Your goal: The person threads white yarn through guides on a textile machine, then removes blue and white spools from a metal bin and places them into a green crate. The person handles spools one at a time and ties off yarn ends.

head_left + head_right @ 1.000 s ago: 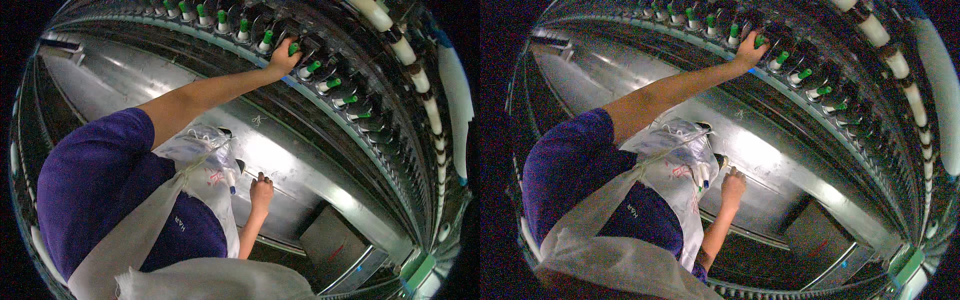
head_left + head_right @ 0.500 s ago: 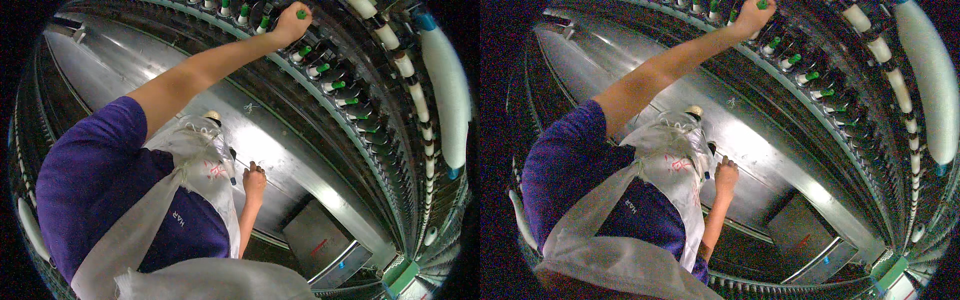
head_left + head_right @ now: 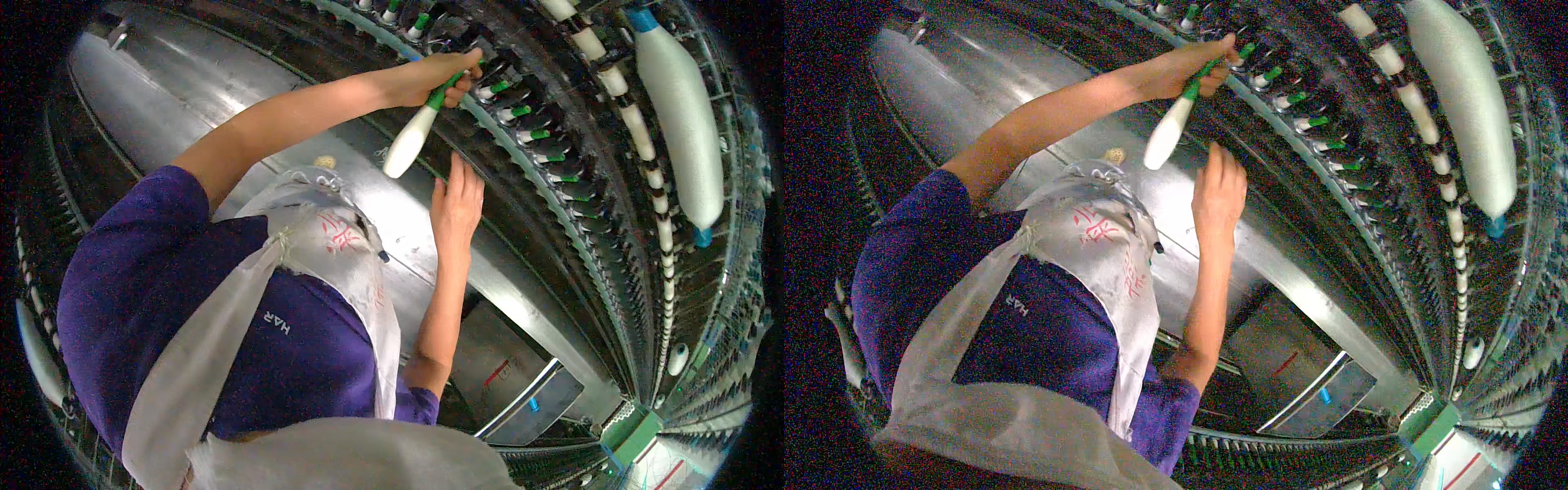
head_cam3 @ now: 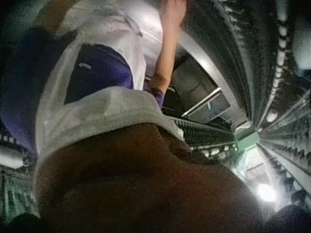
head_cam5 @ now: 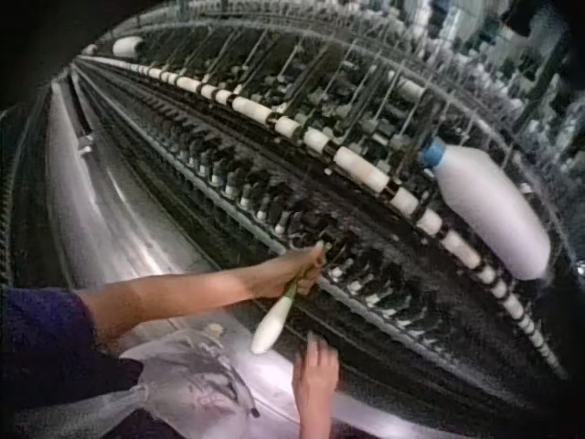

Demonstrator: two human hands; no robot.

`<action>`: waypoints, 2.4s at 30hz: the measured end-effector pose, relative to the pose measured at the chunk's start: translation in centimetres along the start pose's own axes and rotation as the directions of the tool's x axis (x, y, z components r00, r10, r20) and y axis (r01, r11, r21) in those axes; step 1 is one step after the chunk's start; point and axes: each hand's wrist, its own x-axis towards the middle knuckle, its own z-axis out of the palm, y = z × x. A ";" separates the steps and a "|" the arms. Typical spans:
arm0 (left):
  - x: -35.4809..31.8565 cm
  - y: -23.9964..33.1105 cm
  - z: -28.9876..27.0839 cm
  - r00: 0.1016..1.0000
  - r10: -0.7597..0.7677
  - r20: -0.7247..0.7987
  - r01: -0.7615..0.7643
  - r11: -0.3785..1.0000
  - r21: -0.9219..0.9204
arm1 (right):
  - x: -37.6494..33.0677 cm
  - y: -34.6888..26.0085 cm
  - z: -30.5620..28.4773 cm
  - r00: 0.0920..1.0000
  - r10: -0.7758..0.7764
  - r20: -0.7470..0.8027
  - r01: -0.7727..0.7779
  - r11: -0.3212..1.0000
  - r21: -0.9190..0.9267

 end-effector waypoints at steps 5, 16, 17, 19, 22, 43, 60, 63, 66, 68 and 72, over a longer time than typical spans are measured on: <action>-1.3 -1.6 0.6 0.978 -0.127 0.163 0.116 0.990 0.074 | 6.6 -3.7 -0.9 0.902 -0.373 0.217 0.386 0.922 -0.019; -5.1 -1.2 -5.4 0.442 -0.881 0.168 0.597 0.429 0.678 | 5.4 -1.0 4.6 0.913 -0.225 0.341 0.234 0.972 0.014; -5.4 -1.3 -5.4 0.524 -0.850 0.058 0.376 0.292 0.879 | 5.1 -1.0 5.2 0.915 -0.186 0.357 0.182 0.982 0.046; -5.6 -1.0 -5.2 0.708 -0.599 0.374 -0.271 0.259 0.927 | 4.4 -0.8 5.8 0.875 -0.065 0.480 -0.012 0.988 0.155; -5.7 0.7 -4.7 0.727 -0.545 0.417 -0.627 -0.280 0.727 | 3.2 0.5 5.3 0.712 -0.071 0.699 -0.330 0.845 0.422; -2.0 -3.7 -7.3 0.919 -0.360 0.161 -0.196 -0.064 0.979 | 3.4 1.2 5.5 0.734 0.507 0.452 -0.556 0.068 0.828; -4.4 4.7 -33.8 0.847 0.075 0.526 -0.406 -0.547 0.732 | 5.3 13.0 6.4 0.483 0.873 0.074 -0.316 0.094 0.944; -5.7 4.6 -37.9 0.825 0.418 0.380 -0.233 -0.362 0.903 | 6.4 12.5 10.8 0.785 0.603 0.142 -0.617 0.744 0.256; -6.8 4.1 -39.2 0.723 0.685 -0.092 -0.088 0.224 0.971 | 8.8 9.6 14.9 0.962 0.158 0.221 -0.187 0.975 0.118; -7.9 3.9 -39.3 0.645 0.485 -0.591 0.031 0.756 0.654 | 11.1 7.7 15.9 0.902 0.320 0.292 -0.376 0.913 0.161; -10.6 3.4 -39.6 0.581 0.518 -0.628 0.132 0.701 0.701 | 17.1 5.3 18.7 0.924 0.367 0.108 -0.370 0.929 0.009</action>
